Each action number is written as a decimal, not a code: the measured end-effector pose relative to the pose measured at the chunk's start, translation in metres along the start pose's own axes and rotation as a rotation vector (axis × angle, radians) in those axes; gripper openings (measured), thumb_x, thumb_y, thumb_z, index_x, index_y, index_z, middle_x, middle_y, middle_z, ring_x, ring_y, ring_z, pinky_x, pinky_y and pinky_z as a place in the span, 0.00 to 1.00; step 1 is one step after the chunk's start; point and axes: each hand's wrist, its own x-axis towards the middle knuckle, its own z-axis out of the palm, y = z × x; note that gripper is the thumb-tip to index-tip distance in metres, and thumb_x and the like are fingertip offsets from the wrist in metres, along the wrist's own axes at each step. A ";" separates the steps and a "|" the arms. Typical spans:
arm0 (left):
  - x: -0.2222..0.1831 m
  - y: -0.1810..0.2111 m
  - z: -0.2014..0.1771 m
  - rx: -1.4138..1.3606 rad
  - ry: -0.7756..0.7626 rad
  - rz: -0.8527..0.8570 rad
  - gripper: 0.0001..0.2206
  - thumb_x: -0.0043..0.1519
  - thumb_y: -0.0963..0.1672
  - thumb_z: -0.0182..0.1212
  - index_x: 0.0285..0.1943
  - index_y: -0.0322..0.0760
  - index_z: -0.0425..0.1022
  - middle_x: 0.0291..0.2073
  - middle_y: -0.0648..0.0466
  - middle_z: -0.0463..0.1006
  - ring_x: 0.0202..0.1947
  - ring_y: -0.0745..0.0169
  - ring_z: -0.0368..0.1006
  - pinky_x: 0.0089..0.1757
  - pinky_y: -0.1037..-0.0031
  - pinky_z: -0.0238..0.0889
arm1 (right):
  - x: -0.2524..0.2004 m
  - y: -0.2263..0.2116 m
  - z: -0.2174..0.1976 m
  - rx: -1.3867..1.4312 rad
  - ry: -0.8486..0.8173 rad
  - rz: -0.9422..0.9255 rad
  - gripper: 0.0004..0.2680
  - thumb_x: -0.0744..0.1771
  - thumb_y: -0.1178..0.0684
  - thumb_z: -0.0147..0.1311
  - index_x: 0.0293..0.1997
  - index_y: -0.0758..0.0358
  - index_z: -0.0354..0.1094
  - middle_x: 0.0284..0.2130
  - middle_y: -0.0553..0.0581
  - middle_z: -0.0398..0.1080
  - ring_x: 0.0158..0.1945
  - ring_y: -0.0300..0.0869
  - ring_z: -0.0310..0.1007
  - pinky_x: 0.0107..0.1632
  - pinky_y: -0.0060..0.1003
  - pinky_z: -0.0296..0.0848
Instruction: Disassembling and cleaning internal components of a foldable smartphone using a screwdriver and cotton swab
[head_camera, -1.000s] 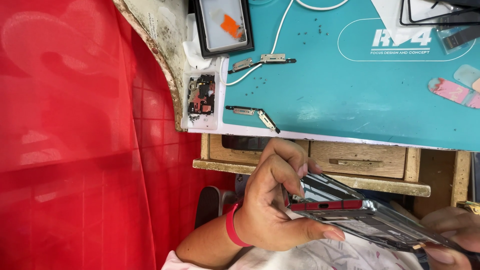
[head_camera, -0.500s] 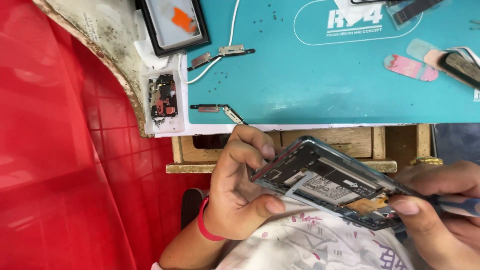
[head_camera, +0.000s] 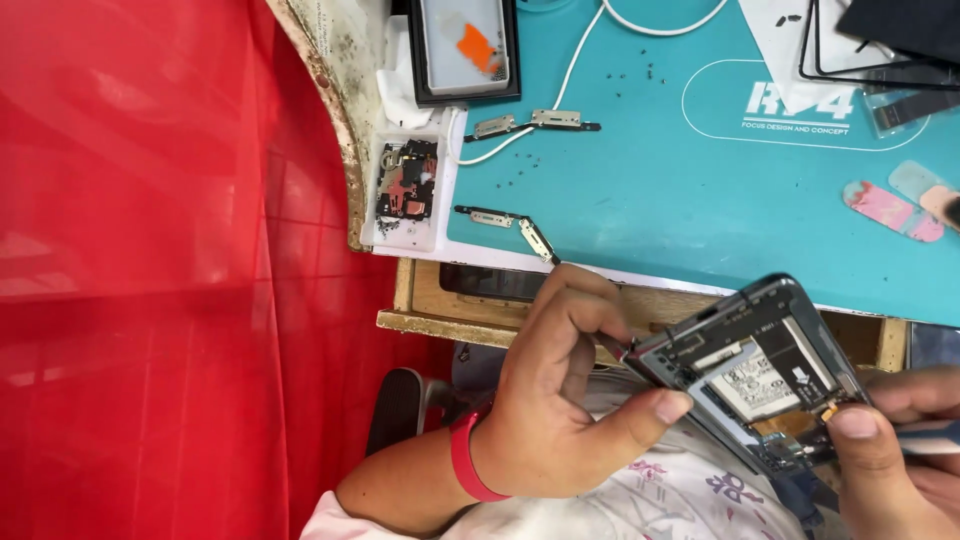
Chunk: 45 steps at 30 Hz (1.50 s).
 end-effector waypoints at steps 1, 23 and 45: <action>0.000 0.000 -0.001 0.014 -0.011 0.032 0.14 0.63 0.48 0.62 0.46 0.39 0.62 0.40 0.51 0.65 0.41 0.61 0.63 0.43 0.74 0.61 | -0.001 0.010 -0.001 0.001 0.013 -0.033 0.11 0.72 0.50 0.56 0.55 0.67 0.63 0.46 0.60 0.69 0.47 0.44 0.69 0.53 0.35 0.66; -0.004 -0.009 -0.013 -0.134 -0.114 0.263 0.15 0.69 0.52 0.61 0.44 0.44 0.62 0.37 0.55 0.61 0.38 0.57 0.62 0.43 0.66 0.71 | 0.062 0.193 -0.030 0.070 -0.481 -0.745 0.13 0.60 0.42 0.54 0.09 0.44 0.72 0.15 0.36 0.79 0.25 0.31 0.82 0.29 0.23 0.83; 0.032 0.045 -0.004 0.271 -0.335 0.060 0.10 0.66 0.47 0.53 0.48 0.38 0.67 0.35 0.52 0.71 0.35 0.51 0.70 0.36 0.64 0.61 | 0.024 0.011 0.011 0.687 -0.266 -0.143 0.10 0.66 0.50 0.63 0.42 0.63 0.69 0.28 0.53 0.74 0.29 0.34 0.70 0.34 0.26 0.66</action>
